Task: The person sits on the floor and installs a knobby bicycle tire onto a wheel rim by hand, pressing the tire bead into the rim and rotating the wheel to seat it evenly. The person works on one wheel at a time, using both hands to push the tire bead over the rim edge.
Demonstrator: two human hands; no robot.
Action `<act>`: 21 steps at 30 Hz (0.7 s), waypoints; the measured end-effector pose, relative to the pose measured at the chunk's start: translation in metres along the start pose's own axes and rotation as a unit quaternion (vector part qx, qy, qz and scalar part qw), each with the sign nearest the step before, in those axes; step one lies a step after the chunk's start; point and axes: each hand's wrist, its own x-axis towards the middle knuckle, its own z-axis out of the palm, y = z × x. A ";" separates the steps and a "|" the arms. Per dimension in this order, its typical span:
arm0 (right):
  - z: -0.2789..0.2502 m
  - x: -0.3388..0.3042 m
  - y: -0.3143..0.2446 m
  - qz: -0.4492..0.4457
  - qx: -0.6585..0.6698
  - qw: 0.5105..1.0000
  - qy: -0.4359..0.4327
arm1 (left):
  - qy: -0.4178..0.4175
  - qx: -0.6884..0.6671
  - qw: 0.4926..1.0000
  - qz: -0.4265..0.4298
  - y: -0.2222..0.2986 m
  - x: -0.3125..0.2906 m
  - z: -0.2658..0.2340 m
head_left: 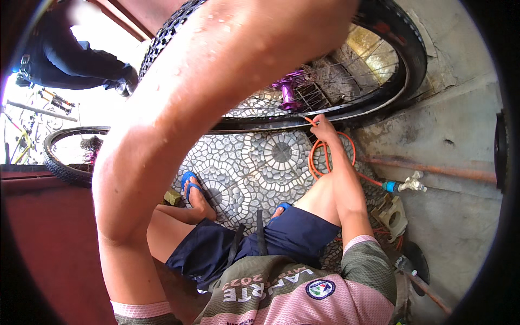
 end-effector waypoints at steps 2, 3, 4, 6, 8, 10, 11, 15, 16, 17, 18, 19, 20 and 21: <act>-0.002 -0.007 0.005 0.051 0.068 0.991 -0.105 | -0.022 -0.025 0.999 -0.008 0.001 0.012 0.006; 0.003 -0.013 0.005 0.059 0.103 0.984 -0.136 | -0.048 -0.041 0.997 -0.035 -0.001 0.013 0.003; 0.011 -0.020 -0.001 0.061 0.145 0.973 -0.168 | -0.077 -0.049 0.994 -0.060 0.003 0.017 -0.004; 0.027 -0.023 -0.009 0.037 0.126 0.976 -0.173 | -0.054 -0.032 0.997 -0.051 0.002 0.008 0.000; 0.042 -0.020 -0.018 0.025 0.107 0.975 -0.192 | 0.019 -0.097 0.994 0.047 -0.039 -0.006 0.011; 0.051 -0.012 -0.029 -0.008 0.081 0.975 -0.208 | 0.070 -0.210 0.970 0.099 -0.114 -0.035 0.032; 0.062 -0.022 -0.045 -0.010 0.191 0.964 -0.186 | 0.065 -0.251 0.966 0.010 -0.164 -0.077 0.035; 0.100 -0.062 -0.137 -0.085 0.288 0.910 -0.286 | 0.070 -0.409 0.887 -0.205 -0.249 -0.255 0.118; 0.113 -0.064 -0.138 -0.136 0.285 0.923 -0.222 | 0.123 -0.474 0.818 -0.303 -0.229 -0.256 0.146; 0.128 -0.063 -0.145 -0.193 0.279 0.927 -0.163 | 0.155 -0.429 0.836 -0.305 -0.230 -0.251 0.160; 0.137 -0.065 -0.161 -0.213 0.299 0.922 -0.125 | 0.158 -0.385 0.855 -0.309 -0.235 -0.240 0.165; 0.146 -0.067 -0.182 -0.235 0.319 0.914 -0.087 | 0.161 -0.338 0.873 -0.313 -0.239 -0.232 0.165; 0.148 -0.075 -0.210 -0.223 0.372 0.897 -0.089 | 0.144 -0.304 0.881 -0.332 -0.235 -0.227 0.164; 0.154 -0.073 -0.229 -0.251 0.376 0.892 -0.022 | 0.126 -0.278 0.889 -0.341 -0.223 -0.210 0.158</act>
